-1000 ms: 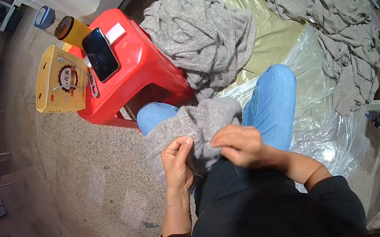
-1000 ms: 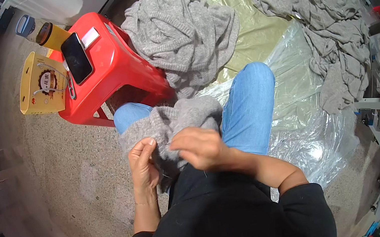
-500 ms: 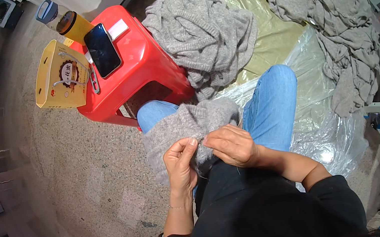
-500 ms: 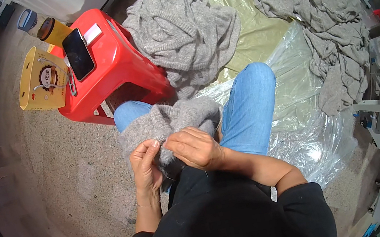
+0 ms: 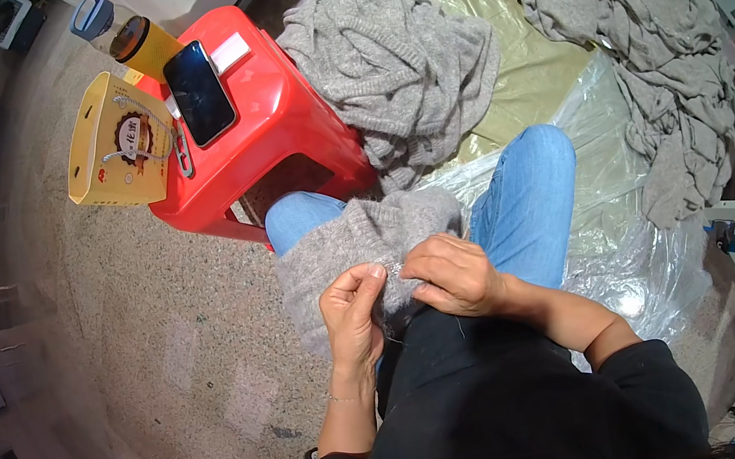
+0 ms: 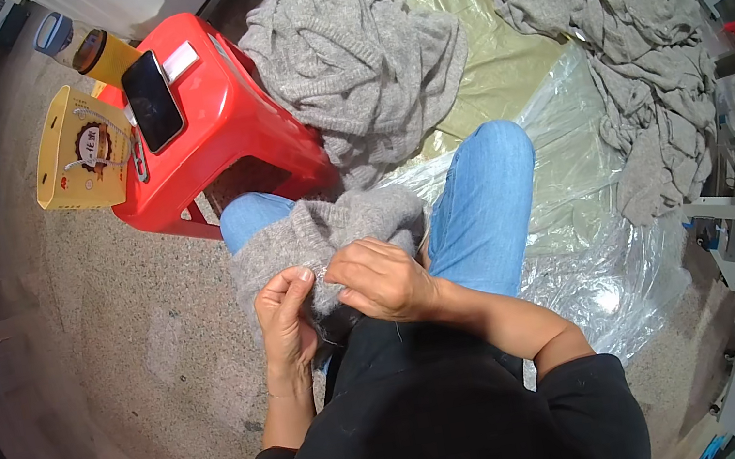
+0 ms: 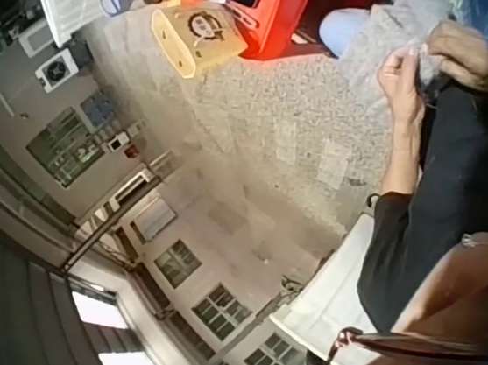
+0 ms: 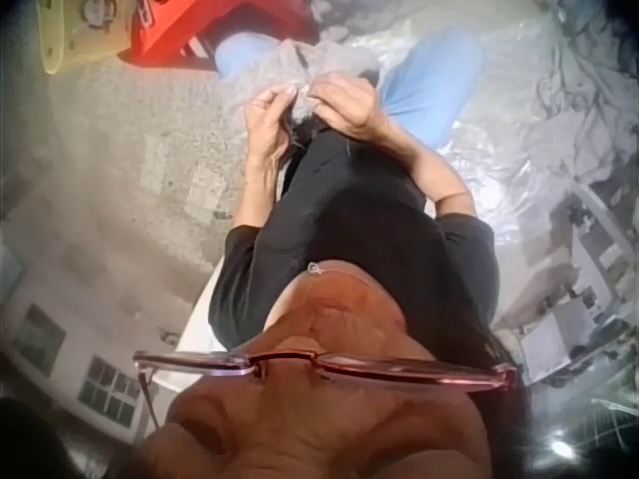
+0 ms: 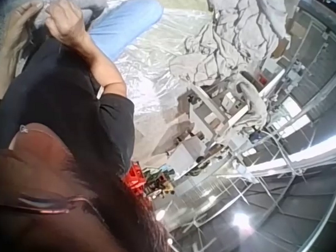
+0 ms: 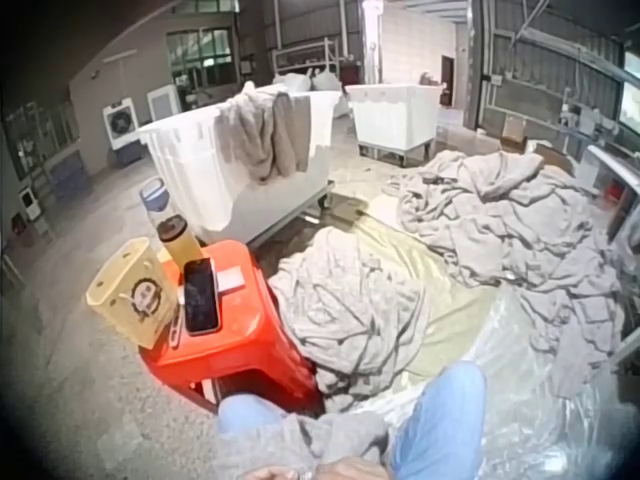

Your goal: Inspecting and cleaning loose threads or lint from fabric pieces on a factory floor.

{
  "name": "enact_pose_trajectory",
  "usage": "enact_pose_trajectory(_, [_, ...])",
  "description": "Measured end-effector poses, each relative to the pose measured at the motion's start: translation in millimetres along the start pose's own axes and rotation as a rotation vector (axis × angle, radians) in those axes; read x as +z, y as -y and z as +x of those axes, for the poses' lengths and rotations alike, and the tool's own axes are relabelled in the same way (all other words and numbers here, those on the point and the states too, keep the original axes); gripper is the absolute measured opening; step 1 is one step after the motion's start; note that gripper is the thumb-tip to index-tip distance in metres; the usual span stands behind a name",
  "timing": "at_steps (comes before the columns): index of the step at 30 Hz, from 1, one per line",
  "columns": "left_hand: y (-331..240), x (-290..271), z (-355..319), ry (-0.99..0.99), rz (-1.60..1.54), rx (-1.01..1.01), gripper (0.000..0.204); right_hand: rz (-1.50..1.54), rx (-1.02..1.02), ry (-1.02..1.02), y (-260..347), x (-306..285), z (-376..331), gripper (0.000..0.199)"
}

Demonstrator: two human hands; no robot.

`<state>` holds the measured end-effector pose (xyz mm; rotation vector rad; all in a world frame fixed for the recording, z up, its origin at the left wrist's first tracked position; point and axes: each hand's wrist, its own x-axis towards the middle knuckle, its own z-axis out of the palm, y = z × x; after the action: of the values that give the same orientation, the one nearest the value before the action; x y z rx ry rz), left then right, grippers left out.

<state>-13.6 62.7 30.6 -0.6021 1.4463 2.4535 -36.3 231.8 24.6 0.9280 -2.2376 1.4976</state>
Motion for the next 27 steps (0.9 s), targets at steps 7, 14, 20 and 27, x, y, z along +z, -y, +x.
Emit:
enact_pose_trajectory(7, [1, 1, 0, -0.013, -0.002, 0.021, 0.008, -0.058, -0.046, 0.005, -1, 3, -1, 0.029])
enact_pose_trajectory(14, [2, -10, -2, -0.012, 0.274, 0.235, 0.014, 0.178, 0.186, 0.112, -1, -1, 8, 0.031])
enact_pose_trajectory(20, [-9, -15, 0, 0.148, 0.503, 0.321, 0.013, 0.262, 0.238, 0.500, -13, -12, 22, 0.023])
enact_pose_trajectory(27, [-9, -15, 0, 0.145, 0.480, 0.396, 0.012, -0.048, -0.059, 0.244, -10, 2, 0, 0.024])
